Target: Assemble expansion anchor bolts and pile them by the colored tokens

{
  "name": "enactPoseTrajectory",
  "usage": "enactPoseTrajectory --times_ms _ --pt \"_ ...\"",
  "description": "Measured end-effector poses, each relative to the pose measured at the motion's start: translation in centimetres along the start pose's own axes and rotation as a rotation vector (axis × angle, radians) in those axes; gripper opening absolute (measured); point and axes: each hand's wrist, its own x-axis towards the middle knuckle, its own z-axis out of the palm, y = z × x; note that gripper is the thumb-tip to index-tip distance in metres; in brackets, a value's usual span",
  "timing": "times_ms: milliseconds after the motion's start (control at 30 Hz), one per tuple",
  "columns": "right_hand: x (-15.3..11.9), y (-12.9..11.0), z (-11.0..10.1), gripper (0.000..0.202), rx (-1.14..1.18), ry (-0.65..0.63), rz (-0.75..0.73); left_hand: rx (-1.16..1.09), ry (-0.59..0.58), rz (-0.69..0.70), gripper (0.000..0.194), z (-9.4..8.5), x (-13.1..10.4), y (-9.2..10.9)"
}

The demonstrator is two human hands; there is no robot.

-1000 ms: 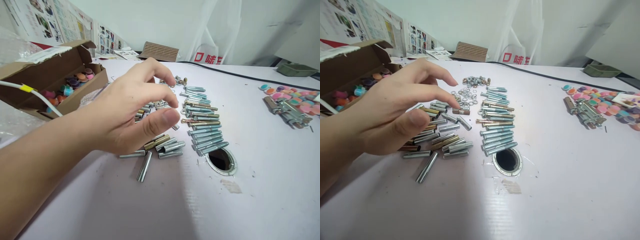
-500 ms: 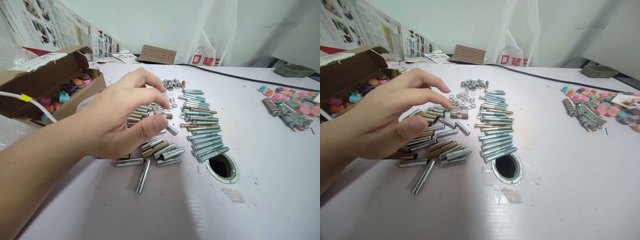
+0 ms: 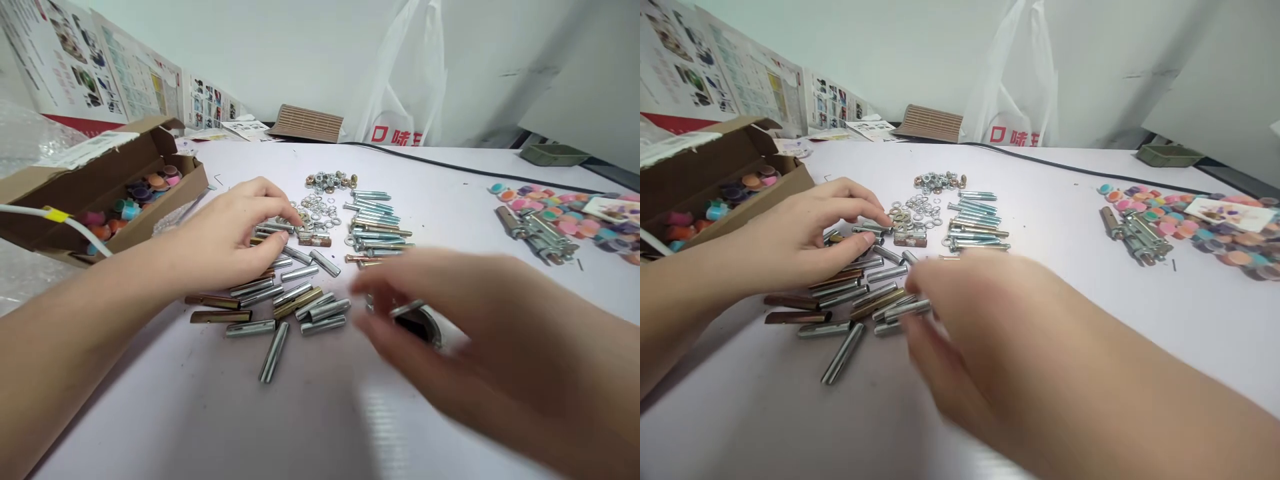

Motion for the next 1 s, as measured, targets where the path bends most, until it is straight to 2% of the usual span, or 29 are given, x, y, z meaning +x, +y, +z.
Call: enactPoseTrajectory --times_ms 100,200,267,433,567,700,900,1000 --pt "6.5 -1.0 -2.3 0.023 -0.178 -0.024 0.039 -0.019 0.001 -0.011 0.031 0.0 0.0 0.3" --pt "8.9 -0.1 -2.8 0.021 -0.222 0.104 0.078 -0.028 0.002 -0.032 0.031 0.1 0.0 0.5" --pt "8.3 1.1 -2.9 0.018 -0.203 0.14 0.103 -0.03 -0.004 -0.043 0.03 0.1 0.0 0.6" --pt "6.1 4.3 -3.8 0.026 -0.112 -0.002 0.071 -0.016 -0.022 -0.044 0.026 0.2 0.1 0.9" --pt "6.4 5.5 -3.8 0.025 -0.027 -0.054 0.039 0.008 0.012 -0.1 0.023 0.3 0.1 1.0" --pt "6.9 6.0 -3.4 0.02 0.001 -0.097 0.007 0.027 0.088 -0.038 0.022 0.4 -0.1 0.4" --pt "6.9 6.9 -4.0 0.015 0.01 -0.074 0.025 0.097 0.082 -0.059 0.021 0.3 -0.2 0.9" --pt "6.8 6.7 -4.9 0.017 -0.017 0.045 -0.024 0.086 0.089 -0.053 0.022 0.2 -0.3 1.2"
